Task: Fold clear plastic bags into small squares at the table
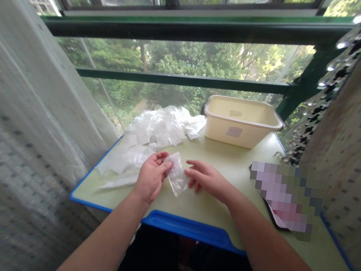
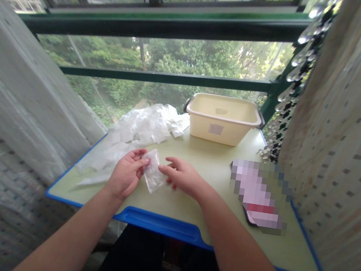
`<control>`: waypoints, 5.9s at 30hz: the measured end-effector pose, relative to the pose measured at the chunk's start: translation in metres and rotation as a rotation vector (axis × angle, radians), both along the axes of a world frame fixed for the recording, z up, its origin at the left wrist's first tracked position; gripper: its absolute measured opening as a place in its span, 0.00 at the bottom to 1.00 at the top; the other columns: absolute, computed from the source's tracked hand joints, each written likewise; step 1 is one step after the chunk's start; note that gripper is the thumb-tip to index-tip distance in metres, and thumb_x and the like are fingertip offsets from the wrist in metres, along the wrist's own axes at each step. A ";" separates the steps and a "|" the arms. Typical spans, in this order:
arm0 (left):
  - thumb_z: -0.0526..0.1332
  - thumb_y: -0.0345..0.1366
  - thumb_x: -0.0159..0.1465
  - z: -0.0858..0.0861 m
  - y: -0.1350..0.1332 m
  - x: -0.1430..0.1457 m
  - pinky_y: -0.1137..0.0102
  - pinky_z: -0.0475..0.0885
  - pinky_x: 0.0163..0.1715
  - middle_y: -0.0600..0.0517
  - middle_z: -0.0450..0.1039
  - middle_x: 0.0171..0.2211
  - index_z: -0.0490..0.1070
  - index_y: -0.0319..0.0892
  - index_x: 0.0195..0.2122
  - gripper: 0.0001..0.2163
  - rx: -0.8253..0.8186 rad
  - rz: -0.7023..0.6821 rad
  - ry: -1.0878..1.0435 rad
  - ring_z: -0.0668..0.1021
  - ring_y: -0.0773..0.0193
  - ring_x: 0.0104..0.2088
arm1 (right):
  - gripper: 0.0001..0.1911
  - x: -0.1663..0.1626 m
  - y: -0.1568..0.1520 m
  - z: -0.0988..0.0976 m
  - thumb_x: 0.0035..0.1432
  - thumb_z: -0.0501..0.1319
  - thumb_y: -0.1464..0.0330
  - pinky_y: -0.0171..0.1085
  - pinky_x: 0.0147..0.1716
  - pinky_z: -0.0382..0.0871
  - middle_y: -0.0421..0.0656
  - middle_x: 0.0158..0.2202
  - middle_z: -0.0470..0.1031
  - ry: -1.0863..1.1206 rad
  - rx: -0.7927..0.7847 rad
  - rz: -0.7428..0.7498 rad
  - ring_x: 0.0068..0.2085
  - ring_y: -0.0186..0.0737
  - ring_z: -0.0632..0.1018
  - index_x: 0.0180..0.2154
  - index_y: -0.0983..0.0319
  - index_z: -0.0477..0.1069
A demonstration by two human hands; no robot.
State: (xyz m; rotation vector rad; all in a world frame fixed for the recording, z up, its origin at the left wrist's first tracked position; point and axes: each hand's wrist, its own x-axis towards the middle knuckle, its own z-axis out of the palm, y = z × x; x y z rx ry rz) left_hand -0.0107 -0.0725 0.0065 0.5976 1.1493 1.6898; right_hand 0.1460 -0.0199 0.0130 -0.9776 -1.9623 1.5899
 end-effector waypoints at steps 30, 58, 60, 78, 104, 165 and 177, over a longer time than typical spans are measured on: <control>0.63 0.32 0.50 -0.009 0.001 0.003 0.74 0.69 0.31 0.49 0.71 0.37 0.62 0.40 0.39 0.15 0.040 0.081 0.301 0.75 0.69 0.30 | 0.09 -0.005 -0.008 0.002 0.53 0.57 0.63 0.31 0.26 0.61 0.40 0.30 0.65 -0.025 0.572 -0.011 0.24 0.28 0.65 0.30 0.62 0.71; 0.63 0.33 0.51 -0.001 -0.005 0.011 0.70 0.71 0.35 0.46 0.72 0.42 0.64 0.40 0.41 0.16 0.058 -0.091 0.351 0.76 0.62 0.37 | 0.05 -0.011 -0.004 -0.003 0.49 0.58 0.67 0.25 0.08 0.54 0.34 0.16 0.65 -0.037 -0.158 -0.072 0.13 0.25 0.64 0.29 0.63 0.66; 0.64 0.33 0.51 -0.002 -0.006 0.013 0.70 0.71 0.37 0.44 0.71 0.44 0.64 0.40 0.43 0.18 0.078 -0.113 0.408 0.75 0.60 0.40 | 0.06 -0.010 -0.003 -0.003 0.49 0.58 0.68 0.25 0.08 0.53 0.34 0.16 0.64 -0.047 -0.163 -0.094 0.13 0.26 0.63 0.31 0.63 0.66; 0.65 0.28 0.47 -0.005 -0.001 0.005 0.71 0.72 0.32 0.49 0.73 0.36 0.64 0.38 0.39 0.18 -0.046 -0.113 0.184 0.76 0.66 0.33 | 0.06 0.005 0.001 0.009 0.52 0.58 0.69 0.31 0.26 0.61 0.39 0.30 0.65 -0.009 0.719 0.002 0.24 0.27 0.64 0.35 0.59 0.71; 0.68 0.30 0.46 -0.001 -0.007 0.012 0.62 0.67 0.47 0.44 0.74 0.40 0.68 0.36 0.44 0.23 -0.046 -0.376 0.221 0.75 0.59 0.42 | 0.04 0.005 0.004 0.005 0.53 0.56 0.70 0.34 0.35 0.65 0.43 0.34 0.68 -0.070 0.779 -0.078 0.33 0.34 0.71 0.30 0.61 0.70; 0.61 0.36 0.54 -0.002 -0.005 0.017 0.66 0.74 0.37 0.54 0.70 0.29 0.63 0.39 0.31 0.09 0.026 -0.316 0.273 0.76 0.66 0.33 | 0.06 0.010 0.009 0.010 0.51 0.57 0.67 0.30 0.22 0.64 0.39 0.25 0.70 -0.031 0.344 -0.067 0.23 0.31 0.70 0.31 0.63 0.66; 0.62 0.37 0.54 0.001 -0.007 0.018 0.64 0.73 0.37 0.52 0.73 0.28 0.64 0.39 0.33 0.10 0.025 -0.343 0.277 0.77 0.64 0.32 | 0.07 0.008 0.010 0.016 0.47 0.62 0.67 0.31 0.22 0.65 0.39 0.23 0.70 0.120 -0.047 -0.080 0.22 0.29 0.69 0.27 0.65 0.69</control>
